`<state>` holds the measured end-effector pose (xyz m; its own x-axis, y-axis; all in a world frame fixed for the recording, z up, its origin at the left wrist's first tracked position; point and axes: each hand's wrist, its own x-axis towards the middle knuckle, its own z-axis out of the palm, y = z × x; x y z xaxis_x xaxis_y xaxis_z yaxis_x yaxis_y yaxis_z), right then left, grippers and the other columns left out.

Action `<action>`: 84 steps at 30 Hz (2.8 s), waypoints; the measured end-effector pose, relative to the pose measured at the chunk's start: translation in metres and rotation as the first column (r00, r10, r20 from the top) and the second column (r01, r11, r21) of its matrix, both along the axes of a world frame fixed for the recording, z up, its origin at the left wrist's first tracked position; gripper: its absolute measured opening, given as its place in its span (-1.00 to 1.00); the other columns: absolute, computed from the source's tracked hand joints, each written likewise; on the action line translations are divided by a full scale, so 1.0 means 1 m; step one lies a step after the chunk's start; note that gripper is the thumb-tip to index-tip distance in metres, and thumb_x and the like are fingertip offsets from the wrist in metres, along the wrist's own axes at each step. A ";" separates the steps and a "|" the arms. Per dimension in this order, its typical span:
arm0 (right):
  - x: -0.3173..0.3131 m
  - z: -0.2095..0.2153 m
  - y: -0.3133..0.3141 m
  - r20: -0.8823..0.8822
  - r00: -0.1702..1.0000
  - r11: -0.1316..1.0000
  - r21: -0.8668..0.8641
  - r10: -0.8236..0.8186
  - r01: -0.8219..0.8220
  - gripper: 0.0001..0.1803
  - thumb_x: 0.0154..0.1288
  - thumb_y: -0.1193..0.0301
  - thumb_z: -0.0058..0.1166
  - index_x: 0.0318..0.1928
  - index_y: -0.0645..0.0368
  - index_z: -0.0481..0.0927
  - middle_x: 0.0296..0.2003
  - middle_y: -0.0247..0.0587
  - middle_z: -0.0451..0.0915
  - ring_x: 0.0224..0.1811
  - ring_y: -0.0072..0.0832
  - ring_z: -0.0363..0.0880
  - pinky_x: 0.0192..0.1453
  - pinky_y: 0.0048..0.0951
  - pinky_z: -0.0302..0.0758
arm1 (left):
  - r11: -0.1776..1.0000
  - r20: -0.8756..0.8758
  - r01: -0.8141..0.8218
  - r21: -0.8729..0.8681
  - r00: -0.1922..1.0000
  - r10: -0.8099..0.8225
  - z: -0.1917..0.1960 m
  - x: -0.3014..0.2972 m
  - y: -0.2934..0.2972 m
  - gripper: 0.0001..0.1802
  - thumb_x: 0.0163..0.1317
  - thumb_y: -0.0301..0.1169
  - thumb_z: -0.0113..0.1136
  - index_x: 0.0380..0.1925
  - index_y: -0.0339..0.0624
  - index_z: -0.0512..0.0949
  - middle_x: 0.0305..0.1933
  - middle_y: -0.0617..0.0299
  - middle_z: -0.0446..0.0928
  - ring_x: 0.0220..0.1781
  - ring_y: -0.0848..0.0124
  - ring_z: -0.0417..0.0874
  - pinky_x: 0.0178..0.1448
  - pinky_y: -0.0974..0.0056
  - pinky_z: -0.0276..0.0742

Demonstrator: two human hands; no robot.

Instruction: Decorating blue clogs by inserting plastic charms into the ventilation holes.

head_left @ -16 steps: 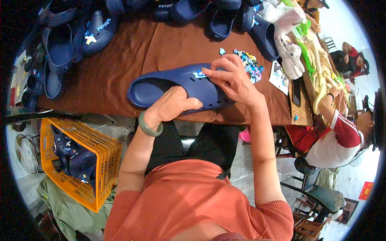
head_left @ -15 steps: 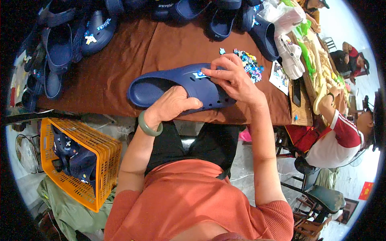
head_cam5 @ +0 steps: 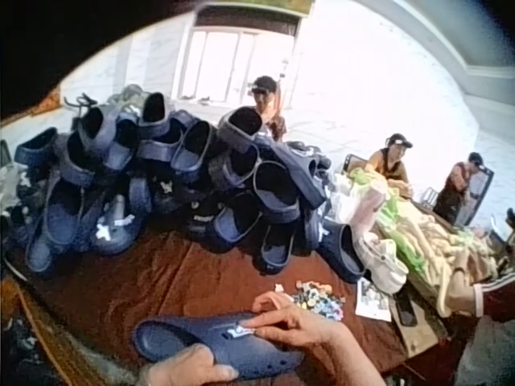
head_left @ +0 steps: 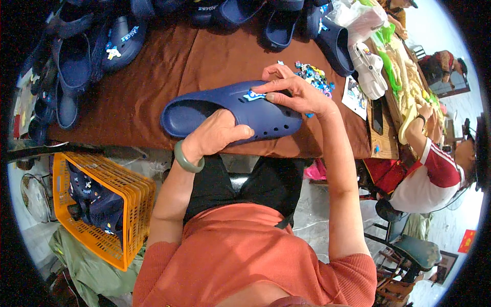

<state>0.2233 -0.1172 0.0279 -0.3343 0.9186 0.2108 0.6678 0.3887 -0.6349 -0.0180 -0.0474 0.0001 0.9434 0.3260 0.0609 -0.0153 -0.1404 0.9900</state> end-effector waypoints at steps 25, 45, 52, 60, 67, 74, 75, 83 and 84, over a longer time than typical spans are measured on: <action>-0.023 0.033 0.021 -0.054 0.999 0.854 -0.520 -0.006 -0.023 -0.49 0.19 0.38 0.21 0.08 0.18 0.28 -0.07 -0.23 0.44 0.09 -0.48 0.34 0.21 -0.41 0.27 | 0.999 0.049 0.042 0.021 0.998 -0.043 -0.001 -0.009 -0.009 -0.12 -0.04 -0.24 0.21 0.30 -0.34 0.14 0.28 0.06 0.28 0.33 0.24 0.27 0.43 0.17 0.09; 0.077 -0.032 -0.012 -0.255 0.532 0.542 0.032 -0.808 0.839 -0.73 0.22 0.28 0.17 -0.26 0.28 0.65 -0.43 -0.20 0.66 -0.37 -0.56 0.60 -0.22 -0.49 0.50 | 0.914 0.000 -0.002 -0.405 1.000 0.002 0.004 0.011 0.008 -0.65 0.07 -0.40 0.15 -0.12 -0.28 0.58 -0.10 0.28 0.56 -0.06 0.42 0.51 0.10 0.32 0.38; 0.076 -0.082 -0.040 -0.316 0.462 0.422 0.191 -0.829 0.886 -0.80 0.13 0.31 0.26 -0.34 0.18 0.67 -0.45 -0.23 0.64 -0.39 -0.45 0.59 -0.17 -0.41 0.44 | 0.935 -0.169 -0.315 -0.165 0.943 0.288 -0.014 0.018 0.022 -0.76 0.19 -0.29 0.12 -0.38 -0.26 0.61 -0.35 0.26 0.44 -0.23 0.44 0.43 -0.08 0.36 0.31; 0.058 -0.075 -0.052 0.278 0.557 0.622 0.374 -0.783 0.688 -0.68 0.04 0.05 0.27 -0.36 0.00 0.66 -0.21 -0.27 0.54 0.00 -0.27 0.42 0.19 -0.02 0.07 | 0.946 -0.159 -0.288 -0.149 0.951 0.265 -0.024 0.012 0.030 -0.84 0.18 -0.38 0.11 -0.37 -0.22 0.60 -0.28 0.24 0.51 -0.16 0.43 0.51 0.01 0.35 0.36; 0.059 -0.075 -0.049 0.197 0.691 0.714 0.297 -0.696 0.634 -0.75 -0.03 0.35 0.35 -0.33 0.04 0.55 -0.26 -0.29 0.56 -0.06 -0.26 0.45 0.19 -0.09 0.10 | 0.923 -0.143 -0.302 -0.238 0.951 0.274 -0.022 0.015 0.027 -0.85 0.16 -0.37 0.15 -0.35 -0.21 0.56 -0.31 0.29 0.54 -0.18 0.48 0.51 0.00 0.35 0.38; 0.058 -0.076 -0.046 0.103 0.707 0.685 0.374 -0.700 0.625 -0.79 -0.01 0.41 0.32 -0.31 0.02 0.61 -0.34 -0.36 0.60 -0.12 -0.35 0.50 0.20 -0.12 0.12 | 0.957 -0.052 -0.251 -0.147 0.968 0.246 -0.035 0.014 0.032 -0.84 0.12 -0.36 0.18 -0.38 -0.23 0.54 -0.28 0.26 0.55 -0.18 0.48 0.52 -0.01 0.36 0.39; 0.057 -0.075 -0.045 0.109 0.701 0.680 0.386 -0.705 0.623 -0.80 -0.01 0.42 0.32 -0.31 0.01 0.62 -0.32 -0.36 0.60 -0.11 -0.35 0.50 0.21 -0.13 0.12 | 0.950 -0.071 -0.254 -0.181 0.967 0.245 -0.035 0.014 0.032 -0.83 0.12 -0.36 0.18 -0.37 -0.24 0.54 -0.29 0.25 0.55 -0.19 0.48 0.52 0.00 0.36 0.39; 0.055 -0.076 -0.043 0.143 0.714 0.700 0.400 -0.685 0.592 -0.81 0.04 0.47 0.26 -0.28 -0.02 0.62 -0.28 -0.37 0.60 -0.06 -0.36 0.49 0.26 -0.11 0.09 | 0.935 -0.110 -0.249 -0.251 0.968 0.228 -0.037 0.018 0.034 -0.81 0.12 -0.37 0.18 -0.34 -0.27 0.55 -0.31 0.25 0.57 -0.23 0.48 0.54 -0.03 0.36 0.42; 0.054 -0.075 -0.043 0.169 0.710 0.704 0.407 -0.684 0.582 -0.80 0.06 0.49 0.24 -0.25 0.00 0.62 -0.28 -0.37 0.60 -0.06 -0.38 0.50 0.26 -0.13 0.10 | 0.930 -0.121 -0.274 -0.244 0.960 0.251 -0.035 0.018 0.033 -0.79 0.12 -0.35 0.18 -0.33 -0.28 0.56 -0.31 0.25 0.57 -0.22 0.48 0.54 -0.03 0.36 0.42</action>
